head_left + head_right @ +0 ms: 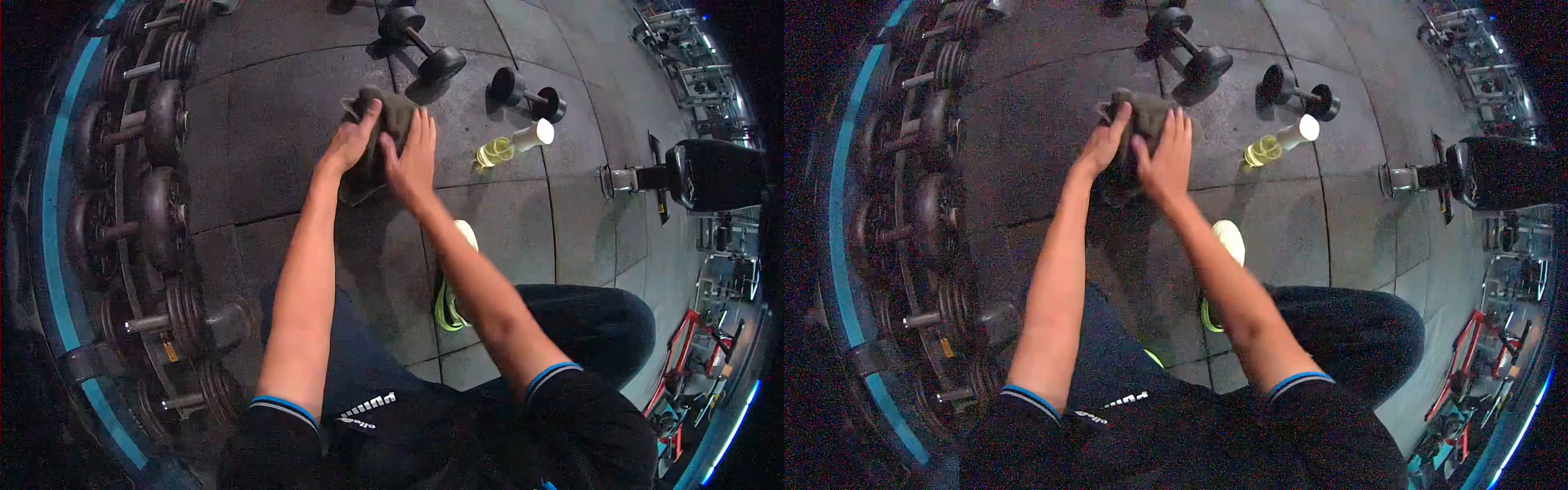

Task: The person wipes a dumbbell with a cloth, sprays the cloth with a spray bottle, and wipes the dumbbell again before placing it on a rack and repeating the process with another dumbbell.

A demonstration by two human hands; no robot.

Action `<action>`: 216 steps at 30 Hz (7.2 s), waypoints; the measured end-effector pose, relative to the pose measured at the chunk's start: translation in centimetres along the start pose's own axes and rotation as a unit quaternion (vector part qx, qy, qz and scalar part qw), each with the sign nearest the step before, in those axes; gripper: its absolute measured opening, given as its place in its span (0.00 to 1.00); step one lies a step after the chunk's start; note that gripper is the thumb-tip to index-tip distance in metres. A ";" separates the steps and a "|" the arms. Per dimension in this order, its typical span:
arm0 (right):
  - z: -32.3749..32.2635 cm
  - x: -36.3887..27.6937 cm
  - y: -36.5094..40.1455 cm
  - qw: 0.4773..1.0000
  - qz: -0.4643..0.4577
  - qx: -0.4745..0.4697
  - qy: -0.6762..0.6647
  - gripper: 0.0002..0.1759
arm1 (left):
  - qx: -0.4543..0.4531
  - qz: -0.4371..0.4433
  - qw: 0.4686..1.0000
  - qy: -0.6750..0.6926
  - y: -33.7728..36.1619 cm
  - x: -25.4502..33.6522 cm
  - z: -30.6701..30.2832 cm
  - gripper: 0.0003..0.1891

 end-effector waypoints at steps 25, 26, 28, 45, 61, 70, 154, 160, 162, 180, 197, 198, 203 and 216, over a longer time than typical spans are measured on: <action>-2.0 2.4 0.9 0.995 0.006 0.083 0.051 0.28 | 0.102 0.006 0.969 0.225 -1.0 -2.4 6.0 0.41; -1.9 2.4 0.3 0.996 -0.010 0.072 0.058 0.28 | 0.086 0.017 0.969 0.231 -1.5 -3.6 5.9 0.41; -2.4 2.2 -1.8 0.996 -0.041 0.043 0.073 0.27 | 0.080 0.014 0.951 0.297 -0.2 -2.8 6.0 0.41; -4.6 0.0 -0.2 0.963 -0.186 -0.150 0.126 0.50 | 0.087 0.114 0.971 0.192 -4.2 -2.9 4.1 0.21; 0.3 1.1 -1.9 0.921 -0.312 -0.144 0.182 0.36 | 0.178 0.079 0.976 0.102 -3.2 -4.3 1.1 0.22; -1.7 -3.8 -0.3 0.981 0.113 -0.051 0.152 0.61 | 0.344 0.149 0.926 -0.052 -0.6 -1.9 2.2 0.26; -21.9 -4.1 -0.8 0.879 0.036 -0.446 -0.168 0.15 | -0.329 -0.079 0.812 0.475 11.2 5.1 6.7 0.36; -23.9 -1.8 -0.5 0.727 0.124 -0.648 -0.189 0.20 | -0.163 0.147 0.958 0.187 11.4 5.0 10.0 0.10; -23.3 0.9 -0.3 0.783 0.206 -0.533 -0.246 0.24 | -0.156 0.138 0.972 0.108 12.8 7.1 10.0 0.10; -13.5 5.0 -4.0 0.963 -0.214 -0.137 -0.086 0.23 | 0.228 0.131 0.959 -0.110 1.8 3.0 3.0 0.21; -7.8 5.9 -1.5 0.955 -0.217 -0.187 0.074 0.52 | -0.020 0.097 0.988 0.116 -5.4 0.6 2.2 0.20; -7.9 6.1 -1.5 0.957 -0.206 -0.195 0.053 0.52 | -0.020 0.111 0.988 0.110 -5.1 1.0 2.5 0.21; -5.7 5.5 -8.6 0.958 -0.228 -0.173 0.021 0.54 | -0.012 0.015 0.984 0.179 -5.0 0.5 2.6 0.23; -5.0 6.5 -9.0 0.959 -0.206 -0.194 0.008 0.55 | 0.070 0.030 0.997 -0.011 -6.4 -0.4 2.9 0.23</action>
Point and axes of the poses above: each hand's wrist, its own y-axis away from the middle knuckle, its own z-axis out of the palm, x = y × z, the point moved 1 cm from there along -y, towards the middle knuckle, and after that the axes turned 7 degrees about -x, right-handed, at the moved point
